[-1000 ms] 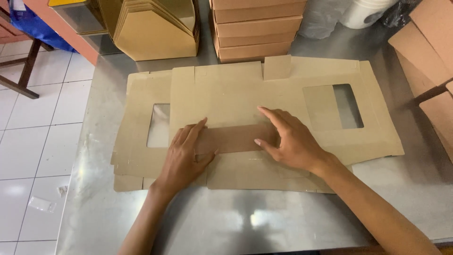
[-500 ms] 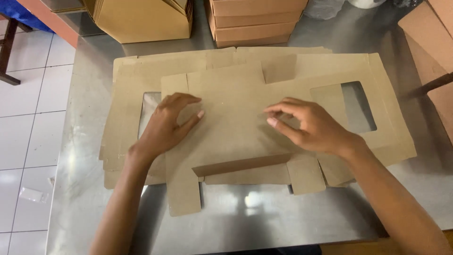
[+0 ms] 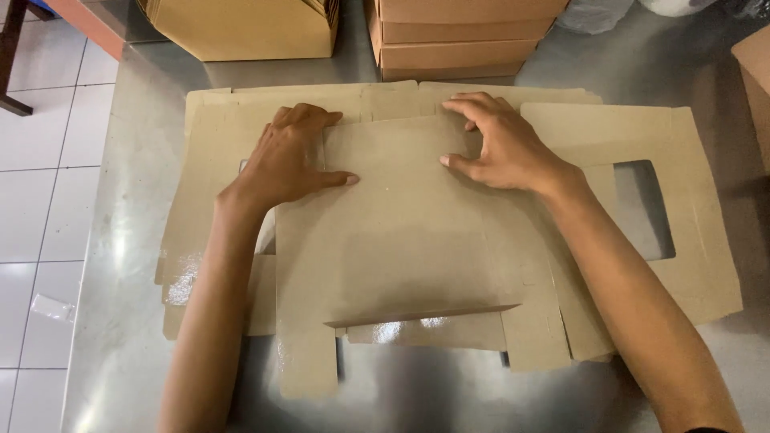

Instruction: Folding and assembling cardboard boxes from flat sheets on a stainless steel table.

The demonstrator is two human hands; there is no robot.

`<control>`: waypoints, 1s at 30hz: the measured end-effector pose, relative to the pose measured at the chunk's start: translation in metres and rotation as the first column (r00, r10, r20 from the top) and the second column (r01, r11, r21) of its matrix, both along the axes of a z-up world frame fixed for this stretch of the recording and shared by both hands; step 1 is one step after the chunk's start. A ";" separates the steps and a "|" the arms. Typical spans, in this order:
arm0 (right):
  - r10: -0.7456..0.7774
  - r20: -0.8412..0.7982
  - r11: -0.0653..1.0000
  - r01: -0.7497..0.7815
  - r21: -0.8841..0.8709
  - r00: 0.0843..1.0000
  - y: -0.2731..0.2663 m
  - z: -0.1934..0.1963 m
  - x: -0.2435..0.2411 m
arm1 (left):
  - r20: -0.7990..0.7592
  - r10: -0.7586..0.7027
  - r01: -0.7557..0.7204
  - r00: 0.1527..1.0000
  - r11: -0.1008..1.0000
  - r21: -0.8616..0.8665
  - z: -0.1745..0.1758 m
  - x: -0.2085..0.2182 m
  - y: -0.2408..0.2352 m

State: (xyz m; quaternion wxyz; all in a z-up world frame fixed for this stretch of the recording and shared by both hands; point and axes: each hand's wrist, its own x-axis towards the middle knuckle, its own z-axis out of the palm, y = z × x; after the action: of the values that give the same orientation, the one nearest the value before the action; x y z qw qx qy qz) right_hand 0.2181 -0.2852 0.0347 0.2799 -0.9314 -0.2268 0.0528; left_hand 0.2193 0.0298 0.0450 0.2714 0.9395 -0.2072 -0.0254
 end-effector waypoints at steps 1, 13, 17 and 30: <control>0.003 0.014 0.999 -0.003 0.036 1.000 -0.001 -0.003 -0.001 | 0.005 -0.005 0.005 1.000 1.000 0.006 -0.001 0.000 0.000; 0.008 0.100 0.996 -0.017 0.088 0.995 -0.006 -0.019 0.001 | 0.040 -0.102 0.097 0.994 0.990 0.104 -0.021 0.010 0.004; -0.068 -0.020 0.993 0.069 0.099 0.998 0.002 -0.007 -0.004 | 0.217 -0.138 0.099 0.966 0.978 0.182 -0.015 0.001 -0.003; -0.028 0.258 0.996 0.048 -0.069 0.966 0.007 -0.011 -0.018 | 0.371 -0.051 -0.150 0.927 0.856 0.494 -0.029 -0.026 -0.037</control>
State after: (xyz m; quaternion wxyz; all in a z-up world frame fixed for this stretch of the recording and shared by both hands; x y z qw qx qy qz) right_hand 0.2001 -0.2780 0.0235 0.2141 -0.9444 -0.2411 -0.0650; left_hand 0.1938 -0.0075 0.0157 -0.0327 0.9702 -0.2157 0.1055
